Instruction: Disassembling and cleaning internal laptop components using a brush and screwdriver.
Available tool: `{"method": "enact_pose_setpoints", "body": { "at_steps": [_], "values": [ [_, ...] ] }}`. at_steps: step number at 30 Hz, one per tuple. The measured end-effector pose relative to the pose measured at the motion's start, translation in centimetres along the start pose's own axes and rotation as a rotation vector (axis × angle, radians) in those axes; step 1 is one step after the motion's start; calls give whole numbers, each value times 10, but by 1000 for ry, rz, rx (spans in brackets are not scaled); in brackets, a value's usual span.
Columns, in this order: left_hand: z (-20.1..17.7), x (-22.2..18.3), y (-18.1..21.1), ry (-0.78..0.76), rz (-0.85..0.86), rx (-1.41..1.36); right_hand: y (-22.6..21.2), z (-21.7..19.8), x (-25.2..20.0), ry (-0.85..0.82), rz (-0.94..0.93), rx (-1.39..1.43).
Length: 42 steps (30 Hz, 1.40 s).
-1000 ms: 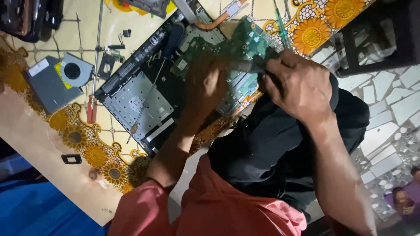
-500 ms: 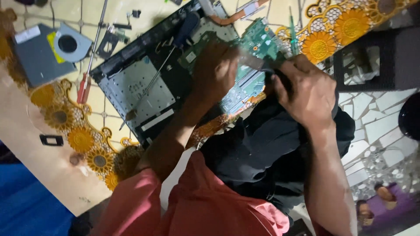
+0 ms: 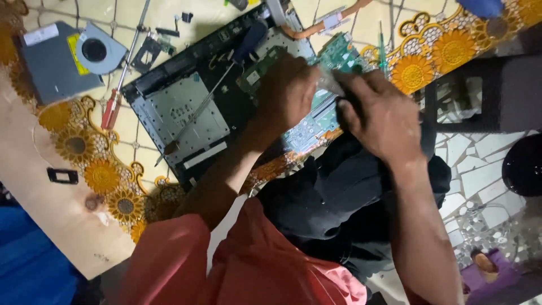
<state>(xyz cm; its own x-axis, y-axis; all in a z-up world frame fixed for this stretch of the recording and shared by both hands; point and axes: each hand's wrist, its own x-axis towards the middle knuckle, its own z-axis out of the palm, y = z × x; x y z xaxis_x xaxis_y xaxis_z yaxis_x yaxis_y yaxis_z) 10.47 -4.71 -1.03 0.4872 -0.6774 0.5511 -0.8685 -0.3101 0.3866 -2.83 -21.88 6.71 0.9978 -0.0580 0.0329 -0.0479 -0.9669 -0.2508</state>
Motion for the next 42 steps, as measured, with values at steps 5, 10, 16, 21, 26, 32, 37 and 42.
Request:
{"method": "enact_pose_setpoints", "body": {
  "at_steps": [5,10,16,21,26,32,37,42],
  "values": [
    [-10,-8,-3,-27,-9,-192,-19,14,23,-17,-10,-84],
    [-14,-30,-10,-8,-66,-196,-30,1,34,-117,17,-66],
    [-26,-24,-6,73,-122,-43,-54,-7,51,-250,162,-112],
    [-27,-25,-4,80,-141,-61,-60,-1,46,-218,48,-91],
    [-26,-28,2,-26,-262,-53,-42,28,55,-75,7,-179],
    [-20,-26,1,50,-229,-69,-46,21,52,-104,18,-184],
    [-24,-28,1,42,-213,-22,-45,29,41,-128,-24,-138],
    [-30,-25,0,28,-219,-113,-63,28,49,-444,206,-288]
  ]
}}
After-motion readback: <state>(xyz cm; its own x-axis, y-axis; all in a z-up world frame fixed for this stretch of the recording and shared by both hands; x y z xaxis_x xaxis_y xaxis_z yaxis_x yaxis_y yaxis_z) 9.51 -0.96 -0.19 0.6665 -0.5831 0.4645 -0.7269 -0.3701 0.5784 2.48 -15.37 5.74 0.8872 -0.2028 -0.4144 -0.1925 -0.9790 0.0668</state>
